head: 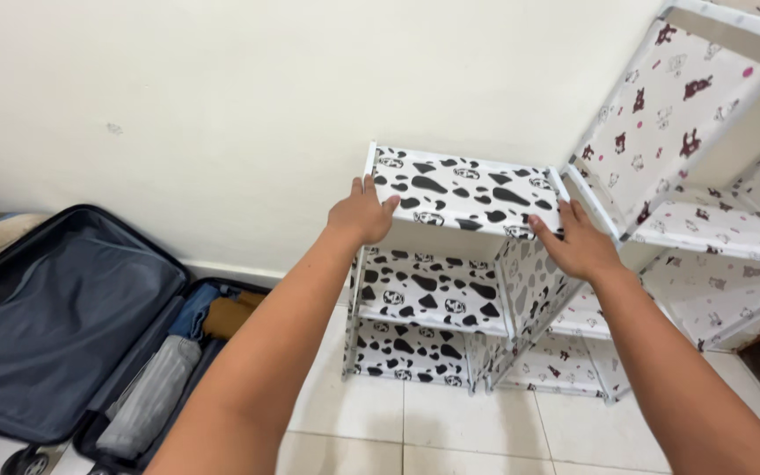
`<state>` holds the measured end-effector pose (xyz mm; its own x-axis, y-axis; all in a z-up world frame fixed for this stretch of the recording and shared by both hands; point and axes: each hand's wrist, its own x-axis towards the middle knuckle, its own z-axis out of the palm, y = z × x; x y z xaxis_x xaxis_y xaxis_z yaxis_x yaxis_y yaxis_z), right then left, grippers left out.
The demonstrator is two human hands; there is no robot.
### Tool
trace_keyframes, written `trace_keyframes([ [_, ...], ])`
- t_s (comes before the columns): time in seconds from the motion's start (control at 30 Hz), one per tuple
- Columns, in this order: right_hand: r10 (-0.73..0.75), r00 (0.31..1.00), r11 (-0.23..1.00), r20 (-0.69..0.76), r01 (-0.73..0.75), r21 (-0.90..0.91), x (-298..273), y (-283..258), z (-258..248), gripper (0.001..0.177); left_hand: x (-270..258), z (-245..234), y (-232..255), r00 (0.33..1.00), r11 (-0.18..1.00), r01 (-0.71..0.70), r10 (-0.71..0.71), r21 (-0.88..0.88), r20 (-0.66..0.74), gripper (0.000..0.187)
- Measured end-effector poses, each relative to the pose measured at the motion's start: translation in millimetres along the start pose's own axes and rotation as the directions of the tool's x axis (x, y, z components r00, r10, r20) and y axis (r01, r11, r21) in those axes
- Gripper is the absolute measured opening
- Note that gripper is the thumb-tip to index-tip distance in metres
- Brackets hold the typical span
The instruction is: The person adjusts a small three-tiered fabric storage unit with a cow print pattern, then moves to a wooden table to wipe several metal rods with a cloth. The person handles the rods one at a time, cleaning them and placing them back on the table.
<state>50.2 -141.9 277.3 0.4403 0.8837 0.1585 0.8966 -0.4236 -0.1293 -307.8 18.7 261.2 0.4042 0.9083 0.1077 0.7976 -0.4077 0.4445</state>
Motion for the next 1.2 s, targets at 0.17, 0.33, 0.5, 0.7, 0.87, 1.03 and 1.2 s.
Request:
trace_keyframes([
  [0.17, -0.015, 1.000, 1.000, 0.013, 0.015, 0.012, -6.5, 1.4, 10.9, 0.113, -10.3, 11.0, -3.6, 0.999, 0.999, 0.015, -0.014, 0.030, -0.047, 0.076],
  [0.33, -0.081, 0.996, 0.995, -0.024, 0.083, 0.060, 7.1, 6.4, 11.1, 0.114, -17.5, 1.5, 10.3, 0.994, 0.993, 0.080, -0.074, 0.082, -0.075, 0.071],
  [0.5, -0.028, 1.000, 0.999, -0.004, 0.029, 0.032, 5.5, 21.5, 5.5, 0.113, -19.6, 12.1, 38.8, 0.988, 0.988, 0.102, -0.087, 0.114, -0.130, 0.068],
  [0.7, -0.028, 1.000, 0.998, 0.005, 0.028, 0.051, -8.4, 18.5, -2.0, 0.112, -17.0, 19.0, 39.1, 0.986, 0.989, 0.094, -0.077, 0.115, -0.148, 0.068],
  [0.87, 0.032, 0.994, 0.999, 0.106, -0.032, -0.002, -9.7, -6.6, -25.4, 0.108, -16.7, 2.1, 38.4, 0.988, 0.982, 0.145, -0.136, 0.124, -0.076, 0.072],
  [1.03, 0.060, 0.998, 0.978, 0.032, -0.052, -0.202, 43.1, -19.6, -39.0, 0.102, 25.2, -14.3, 36.0, 0.974, 0.972, 0.221, -0.216, 0.084, -0.063, 0.087],
  [1.2, -0.177, 0.984, 0.966, 0.038, 0.166, 0.200, 77.5, -8.2, -20.9, 0.113, 60.9, -9.5, 27.0, 0.975, 0.976, 0.213, -0.215, -0.037, -0.058, 0.092],
])
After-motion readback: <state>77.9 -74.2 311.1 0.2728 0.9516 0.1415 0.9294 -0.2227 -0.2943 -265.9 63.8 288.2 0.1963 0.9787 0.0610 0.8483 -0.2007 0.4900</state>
